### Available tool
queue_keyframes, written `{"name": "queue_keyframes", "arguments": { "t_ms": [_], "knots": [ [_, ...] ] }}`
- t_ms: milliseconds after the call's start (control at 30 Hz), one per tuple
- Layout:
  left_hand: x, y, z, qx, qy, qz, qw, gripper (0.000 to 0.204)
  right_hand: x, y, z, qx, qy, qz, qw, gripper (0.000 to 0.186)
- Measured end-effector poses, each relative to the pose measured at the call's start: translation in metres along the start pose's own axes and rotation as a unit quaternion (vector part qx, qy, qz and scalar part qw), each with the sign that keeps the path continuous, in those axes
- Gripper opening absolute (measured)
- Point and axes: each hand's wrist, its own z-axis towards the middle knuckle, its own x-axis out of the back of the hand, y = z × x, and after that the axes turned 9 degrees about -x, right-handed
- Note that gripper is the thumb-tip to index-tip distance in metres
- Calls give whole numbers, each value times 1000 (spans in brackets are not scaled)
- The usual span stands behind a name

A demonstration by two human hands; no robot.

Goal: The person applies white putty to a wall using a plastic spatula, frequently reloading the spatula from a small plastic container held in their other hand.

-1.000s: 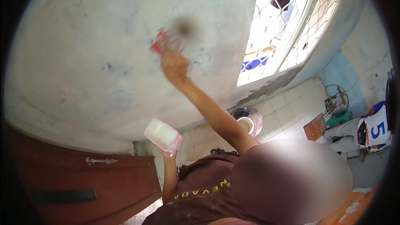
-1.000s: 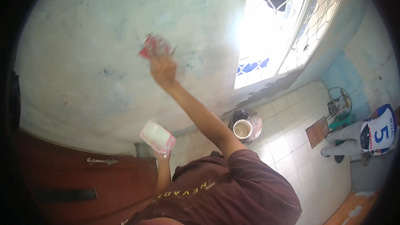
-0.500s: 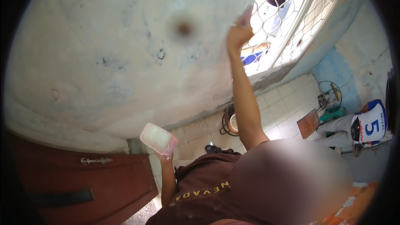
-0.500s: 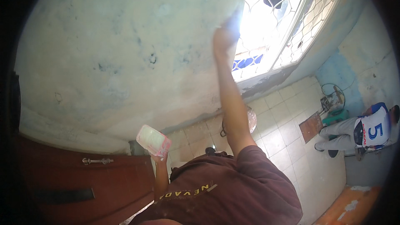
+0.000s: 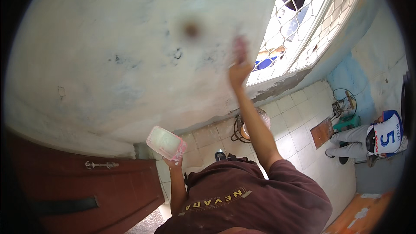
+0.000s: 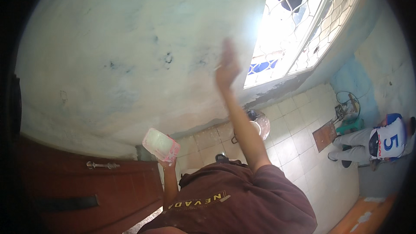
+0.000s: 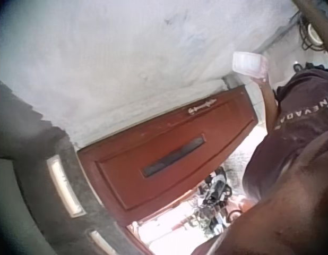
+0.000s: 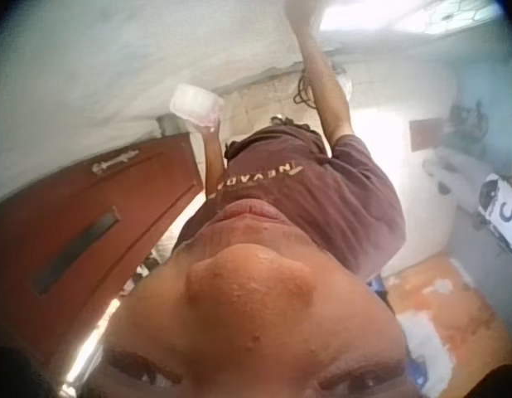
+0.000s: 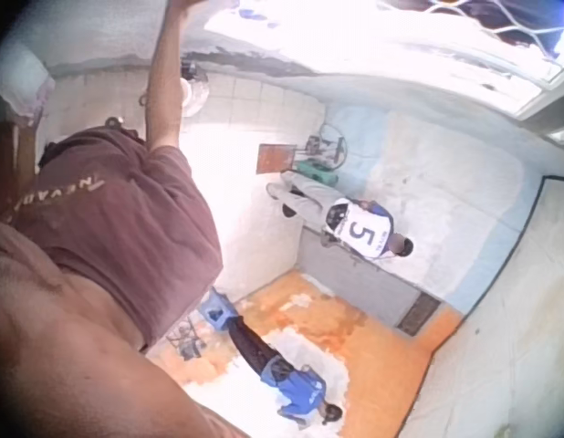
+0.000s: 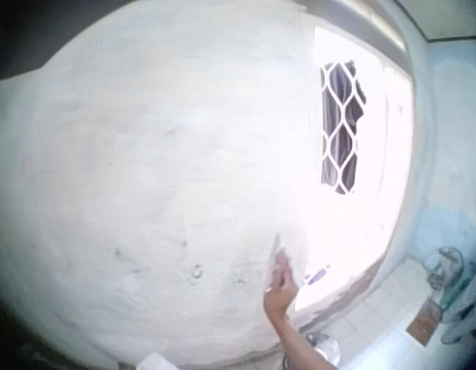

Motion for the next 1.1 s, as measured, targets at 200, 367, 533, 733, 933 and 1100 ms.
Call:
{"name": "queue_keyframes", "arguments": {
  "t_ms": [200,367,533,733,933,1100],
  "knots": [
    [48,26,-1,54,-49,-90,993,62,-11,-46,115,-138,148,-45,978,30],
    [20,54,16,70,-17,-55,996,55,-118,-124,-38,180,17,-114,977,66],
    [-33,68,42,203,-241,-122,941,54,-77,-90,-181,101,-420,34,901,57],
    [-17,107,46,199,-178,0,964,56,50,45,-254,-234,-186,26,954,26],
    [40,172,9,125,-4,-28,992,56,34,153,-209,-317,13,-17,948,23],
    [89,235,-46,90,76,-24,993,56,-132,89,-253,-302,131,-117,937,39]
  ]
}}
